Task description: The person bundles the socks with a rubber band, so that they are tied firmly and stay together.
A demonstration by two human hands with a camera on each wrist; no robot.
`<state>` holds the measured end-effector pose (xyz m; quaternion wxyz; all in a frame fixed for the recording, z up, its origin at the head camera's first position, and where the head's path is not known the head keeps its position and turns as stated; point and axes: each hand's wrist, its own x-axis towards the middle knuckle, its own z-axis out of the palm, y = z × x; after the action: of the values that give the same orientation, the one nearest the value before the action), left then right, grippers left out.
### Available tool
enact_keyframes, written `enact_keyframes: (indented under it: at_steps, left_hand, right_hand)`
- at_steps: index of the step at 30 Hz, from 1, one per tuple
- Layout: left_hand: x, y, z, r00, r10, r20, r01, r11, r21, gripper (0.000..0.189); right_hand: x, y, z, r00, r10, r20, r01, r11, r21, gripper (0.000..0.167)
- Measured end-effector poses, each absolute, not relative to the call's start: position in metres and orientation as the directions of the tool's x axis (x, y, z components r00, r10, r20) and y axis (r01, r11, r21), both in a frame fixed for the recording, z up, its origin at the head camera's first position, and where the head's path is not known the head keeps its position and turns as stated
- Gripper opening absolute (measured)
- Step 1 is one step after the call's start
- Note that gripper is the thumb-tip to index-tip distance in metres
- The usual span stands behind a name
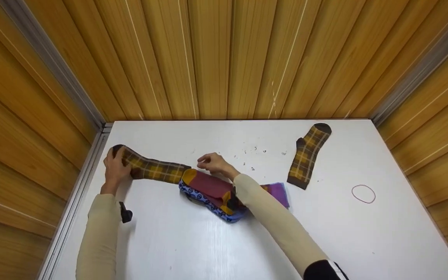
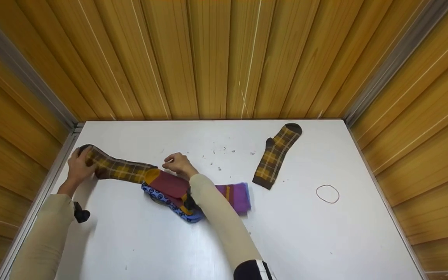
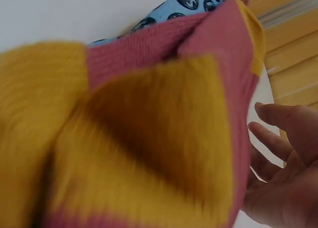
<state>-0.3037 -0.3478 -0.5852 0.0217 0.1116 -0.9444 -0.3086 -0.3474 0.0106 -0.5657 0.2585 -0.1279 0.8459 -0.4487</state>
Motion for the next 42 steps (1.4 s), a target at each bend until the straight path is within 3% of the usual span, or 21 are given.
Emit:
enact_keyframes:
  at_steps: [3,7,11,14,21,25,29,35,42]
  left_hand:
    - [-0.305,-0.355,-0.586,-0.974,-0.158,-0.165,-0.226,0.765,0.603,0.079]
    - [-0.306,-0.356,-0.583,-0.942,-0.203,-0.267,-0.33,0.698,0.635,0.088]
    - [-0.31,-0.357,-0.578,-0.928,-0.233,-0.292,-0.372,0.651,0.662,0.087]
    - [-0.308,-0.36,-0.578,-0.924,-0.266,-0.276,-0.383,0.597,0.705,0.083]
    - [-0.304,-0.365,-0.582,-0.853,-0.468,-0.232,-0.38,0.25,0.891,0.058]
    - [-0.311,-0.359,-0.576,-0.78,-0.582,-0.231,-0.306,0.032,0.951,0.043]
    - [-0.315,-0.346,-0.56,-0.776,-0.597,-0.204,-0.17,-0.113,0.979,0.033]
    - [-0.317,-0.317,-0.52,-0.825,-0.55,-0.133,-0.056,-0.154,0.986,0.027]
    - [-0.323,-0.291,-0.507,-0.873,-0.47,-0.128,-0.063,-0.151,0.986,0.037]
  right_hand:
    - [-0.347,-0.005,-0.565,-0.837,-0.464,-0.29,-0.068,0.613,-0.787,0.038]
    - [-0.346,-0.023,-0.567,-0.845,-0.479,-0.238,-0.205,0.701,-0.683,0.04]
    - [-0.349,-0.033,-0.573,-0.87,-0.451,-0.201,-0.278,0.784,-0.555,0.037]
    - [-0.349,-0.037,-0.576,-0.888,-0.417,-0.196,-0.258,0.802,-0.539,0.029]
    - [-0.346,-0.033,-0.577,-0.915,-0.348,-0.204,-0.125,0.726,-0.677,0.026]
    - [-0.349,-0.027,-0.572,-0.944,-0.268,-0.193,-0.014,0.617,-0.787,0.027]
    - [-0.356,-0.021,-0.566,-0.968,-0.21,-0.139,0.002,0.546,-0.838,0.026]
    - [-0.367,-0.004,-0.543,-0.99,-0.123,-0.064,-0.003,0.482,-0.876,0.024]
    - [-0.374,0.037,-0.517,-0.999,-0.022,-0.035,0.022,0.423,-0.906,0.019]
